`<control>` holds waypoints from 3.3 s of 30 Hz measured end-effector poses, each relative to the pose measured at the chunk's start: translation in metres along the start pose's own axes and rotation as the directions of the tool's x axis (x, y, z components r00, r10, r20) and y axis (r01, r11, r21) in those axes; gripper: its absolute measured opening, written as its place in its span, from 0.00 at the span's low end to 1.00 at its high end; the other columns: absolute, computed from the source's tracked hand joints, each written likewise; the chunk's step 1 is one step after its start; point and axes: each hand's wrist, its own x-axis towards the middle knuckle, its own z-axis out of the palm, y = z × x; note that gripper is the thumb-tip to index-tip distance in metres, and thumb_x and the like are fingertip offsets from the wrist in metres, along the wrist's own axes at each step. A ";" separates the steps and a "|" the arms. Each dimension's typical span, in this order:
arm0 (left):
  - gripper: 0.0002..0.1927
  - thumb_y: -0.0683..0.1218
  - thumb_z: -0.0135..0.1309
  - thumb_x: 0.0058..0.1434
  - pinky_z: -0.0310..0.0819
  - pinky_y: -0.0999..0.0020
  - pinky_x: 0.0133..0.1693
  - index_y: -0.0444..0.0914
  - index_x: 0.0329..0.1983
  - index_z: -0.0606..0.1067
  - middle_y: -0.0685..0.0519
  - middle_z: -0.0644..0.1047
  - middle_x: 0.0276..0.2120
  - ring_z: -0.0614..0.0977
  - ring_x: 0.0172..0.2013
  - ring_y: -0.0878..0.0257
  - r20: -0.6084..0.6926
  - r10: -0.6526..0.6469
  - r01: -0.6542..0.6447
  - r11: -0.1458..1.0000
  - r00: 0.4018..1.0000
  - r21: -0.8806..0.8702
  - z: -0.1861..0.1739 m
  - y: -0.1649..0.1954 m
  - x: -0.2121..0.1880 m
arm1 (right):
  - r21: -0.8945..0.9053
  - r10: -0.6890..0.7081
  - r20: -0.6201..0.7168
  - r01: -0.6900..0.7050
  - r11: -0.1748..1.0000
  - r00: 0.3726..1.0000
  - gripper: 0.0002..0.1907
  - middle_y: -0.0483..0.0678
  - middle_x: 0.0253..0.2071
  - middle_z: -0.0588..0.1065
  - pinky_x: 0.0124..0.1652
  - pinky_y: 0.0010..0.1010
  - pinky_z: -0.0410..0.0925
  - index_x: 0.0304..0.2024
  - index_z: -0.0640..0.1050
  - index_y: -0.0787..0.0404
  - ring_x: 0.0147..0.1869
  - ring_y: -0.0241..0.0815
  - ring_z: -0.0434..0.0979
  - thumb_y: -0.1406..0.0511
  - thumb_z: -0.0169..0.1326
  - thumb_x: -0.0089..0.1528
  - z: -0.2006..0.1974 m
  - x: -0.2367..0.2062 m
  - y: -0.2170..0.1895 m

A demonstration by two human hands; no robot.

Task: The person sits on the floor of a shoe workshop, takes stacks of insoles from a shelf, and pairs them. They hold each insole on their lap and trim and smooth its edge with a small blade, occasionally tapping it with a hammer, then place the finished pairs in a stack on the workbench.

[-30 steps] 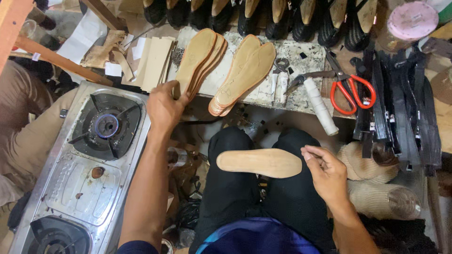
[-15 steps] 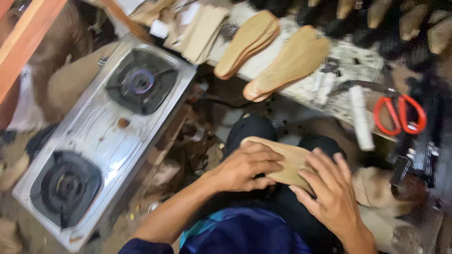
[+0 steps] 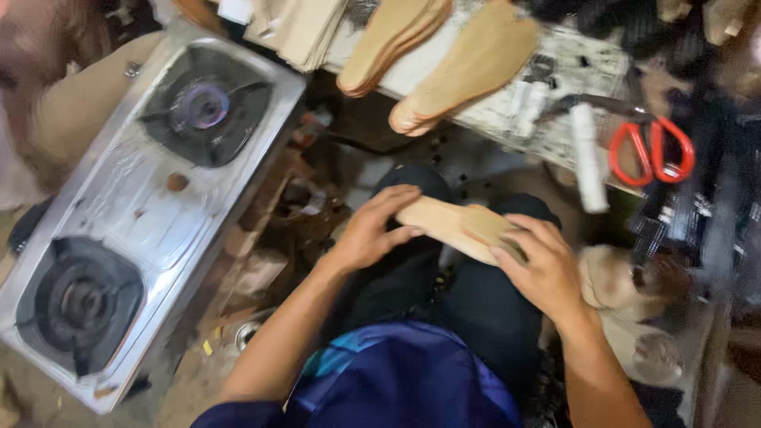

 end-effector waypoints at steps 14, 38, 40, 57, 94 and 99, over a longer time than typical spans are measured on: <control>0.34 0.45 0.68 0.55 0.66 0.62 0.67 0.35 0.66 0.72 0.47 0.76 0.63 0.76 0.65 0.56 0.034 -0.155 0.157 0.922 0.987 -0.355 0.012 -0.038 -0.001 | 0.142 -0.166 0.096 0.152 0.978 0.981 0.13 0.54 0.53 0.77 0.54 0.44 0.68 0.40 0.79 0.64 0.55 0.56 0.77 0.67 0.65 0.54 0.038 0.051 -0.027; 0.22 0.48 0.54 0.69 0.79 0.69 0.31 0.33 0.62 0.66 0.44 0.78 0.40 0.82 0.32 0.62 0.142 -0.509 0.493 0.666 0.849 -0.560 0.035 -0.019 0.015 | 0.050 -0.155 0.126 0.149 0.987 0.980 0.15 0.53 0.54 0.78 0.54 0.45 0.68 0.42 0.79 0.64 0.56 0.56 0.78 0.67 0.65 0.55 0.053 0.064 -0.041; 0.20 0.45 0.53 0.67 0.80 0.67 0.31 0.34 0.58 0.66 0.47 0.77 0.44 0.82 0.33 0.62 0.114 -0.508 0.462 0.638 0.854 -0.616 0.043 -0.025 0.006 | 0.014 -0.151 0.115 0.150 0.989 0.982 0.16 0.54 0.55 0.77 0.57 0.46 0.65 0.43 0.80 0.63 0.58 0.56 0.76 0.65 0.66 0.53 0.047 0.052 -0.038; 0.26 0.50 0.56 0.69 0.77 0.62 0.37 0.33 0.63 0.64 0.40 0.75 0.56 0.82 0.37 0.51 0.028 -0.399 0.243 0.499 0.916 -0.832 0.057 -0.006 -0.076 | 0.877 0.681 -0.009 -0.321 0.357 0.732 0.24 0.54 0.57 0.77 0.57 0.27 0.71 0.65 0.69 0.72 0.58 0.37 0.77 0.70 0.55 0.67 0.037 -0.103 -0.031; 0.18 0.41 0.54 0.67 0.77 0.73 0.29 0.33 0.57 0.66 0.50 0.78 0.36 0.79 0.27 0.67 0.093 -0.525 0.455 0.620 0.846 -0.639 0.036 -0.003 0.020 | 0.071 -0.190 -0.092 0.197 0.978 0.977 0.10 0.54 0.42 0.80 0.46 0.45 0.71 0.43 0.83 0.61 0.46 0.58 0.79 0.65 0.58 0.61 0.080 0.297 -0.010; 0.16 0.40 0.56 0.66 0.77 0.73 0.28 0.32 0.55 0.68 0.52 0.78 0.36 0.79 0.25 0.69 0.072 -0.544 0.469 0.640 0.836 -0.609 0.014 0.004 0.032 | -0.097 -0.210 -0.051 0.205 0.974 0.976 0.09 0.54 0.42 0.77 0.51 0.48 0.69 0.44 0.83 0.59 0.52 0.58 0.76 0.65 0.59 0.62 0.144 0.393 -0.013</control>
